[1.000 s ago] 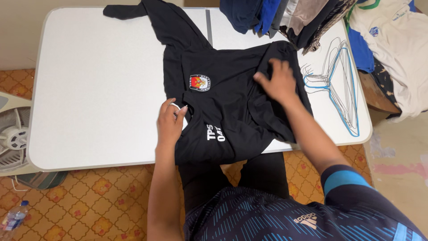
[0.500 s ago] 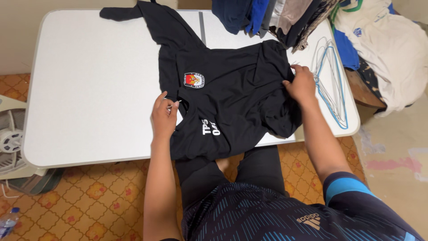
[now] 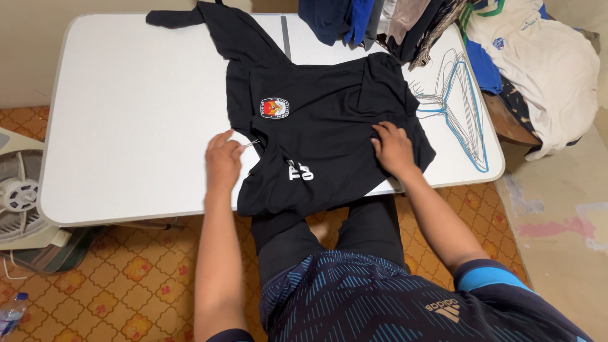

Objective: The person picks up a dark blue t-shirt from a pile, lays it on a white table, smooths it, places a hanger inside, and hangs it on a nearby rack. They repeat the process with a black t-shirt.

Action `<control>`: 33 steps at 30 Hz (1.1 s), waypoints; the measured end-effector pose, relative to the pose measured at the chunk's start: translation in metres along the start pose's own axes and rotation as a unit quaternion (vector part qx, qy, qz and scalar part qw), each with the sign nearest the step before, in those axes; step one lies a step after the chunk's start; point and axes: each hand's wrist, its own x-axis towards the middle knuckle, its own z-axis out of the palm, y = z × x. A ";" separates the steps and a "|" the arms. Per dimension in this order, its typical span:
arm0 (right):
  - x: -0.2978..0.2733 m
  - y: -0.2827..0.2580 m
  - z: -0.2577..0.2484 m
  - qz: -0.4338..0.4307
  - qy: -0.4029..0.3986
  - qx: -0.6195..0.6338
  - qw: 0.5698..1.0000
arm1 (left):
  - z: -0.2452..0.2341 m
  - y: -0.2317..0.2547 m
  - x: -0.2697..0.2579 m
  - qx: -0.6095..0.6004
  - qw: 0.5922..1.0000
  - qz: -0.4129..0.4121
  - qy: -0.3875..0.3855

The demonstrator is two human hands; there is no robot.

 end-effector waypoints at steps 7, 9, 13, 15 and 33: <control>0.025 -0.014 -0.012 0.028 -0.082 -0.061 0.994 | -0.051 0.000 -0.014 -0.066 0.986 -0.111 -0.103; 0.036 -0.034 -0.001 -0.033 -0.050 0.029 0.998 | -0.051 0.003 -0.014 -0.078 0.983 -0.120 -0.113; 0.071 -0.057 0.045 -0.063 -0.123 0.136 0.981 | -0.053 -0.005 -0.017 -0.036 0.990 -0.083 -0.105; 0.082 -0.049 0.063 -0.039 -0.159 0.045 0.985 | -0.057 -0.014 -0.017 -0.014 0.993 -0.072 -0.092; 0.087 -0.087 0.062 -0.117 -0.056 0.084 0.988 | -0.053 -0.027 -0.001 0.053 0.992 -0.100 -0.064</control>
